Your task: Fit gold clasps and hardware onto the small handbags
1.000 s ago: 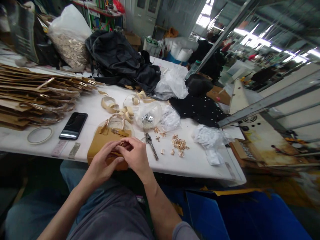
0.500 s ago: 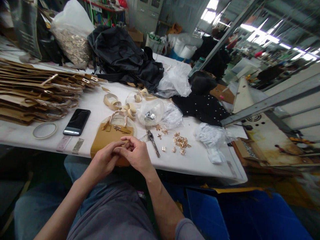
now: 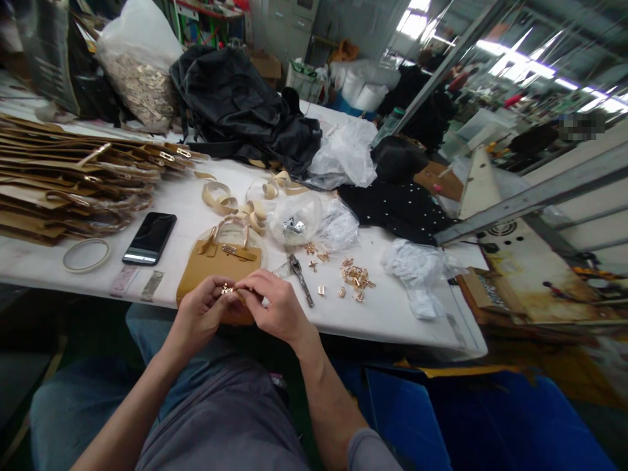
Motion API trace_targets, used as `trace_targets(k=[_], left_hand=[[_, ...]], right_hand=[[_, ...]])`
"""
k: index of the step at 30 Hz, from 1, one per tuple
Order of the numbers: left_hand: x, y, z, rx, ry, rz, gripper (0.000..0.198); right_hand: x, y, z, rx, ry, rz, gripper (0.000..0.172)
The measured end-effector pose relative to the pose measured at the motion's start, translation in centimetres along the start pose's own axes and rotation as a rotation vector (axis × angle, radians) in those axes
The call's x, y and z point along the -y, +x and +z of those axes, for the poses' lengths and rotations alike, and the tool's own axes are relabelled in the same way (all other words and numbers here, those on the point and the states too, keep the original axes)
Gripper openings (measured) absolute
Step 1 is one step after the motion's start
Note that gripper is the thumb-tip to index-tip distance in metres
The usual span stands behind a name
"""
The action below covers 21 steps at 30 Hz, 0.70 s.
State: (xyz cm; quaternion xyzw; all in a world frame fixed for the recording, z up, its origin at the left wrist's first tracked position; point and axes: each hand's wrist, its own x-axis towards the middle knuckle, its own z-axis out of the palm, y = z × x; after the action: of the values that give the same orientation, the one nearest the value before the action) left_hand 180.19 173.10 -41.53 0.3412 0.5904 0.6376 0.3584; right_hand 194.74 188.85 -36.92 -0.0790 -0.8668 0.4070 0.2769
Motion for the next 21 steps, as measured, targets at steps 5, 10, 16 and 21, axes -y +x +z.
trace_targets(k=[5,10,16,21], left_hand=[[-0.04,0.03,0.41,0.002,-0.002,0.028,0.03],[-0.1,-0.27,-0.04,-0.006,0.154,0.091,0.047],[-0.62,-0.61,-0.14,-0.044,0.233,0.164,0.041],[-0.33,-0.69,-0.32,-0.053,0.196,0.164,0.038]], right_hand=[[-0.02,-0.22,-0.18,-0.012,-0.09,-0.088,0.024],[0.08,-0.39,-0.4,0.067,-0.165,-0.09,0.03],[0.22,-0.63,-0.57,0.101,-0.107,-0.092,0.04],[0.22,-0.75,-0.88,0.1,-0.142,-0.127,0.033]])
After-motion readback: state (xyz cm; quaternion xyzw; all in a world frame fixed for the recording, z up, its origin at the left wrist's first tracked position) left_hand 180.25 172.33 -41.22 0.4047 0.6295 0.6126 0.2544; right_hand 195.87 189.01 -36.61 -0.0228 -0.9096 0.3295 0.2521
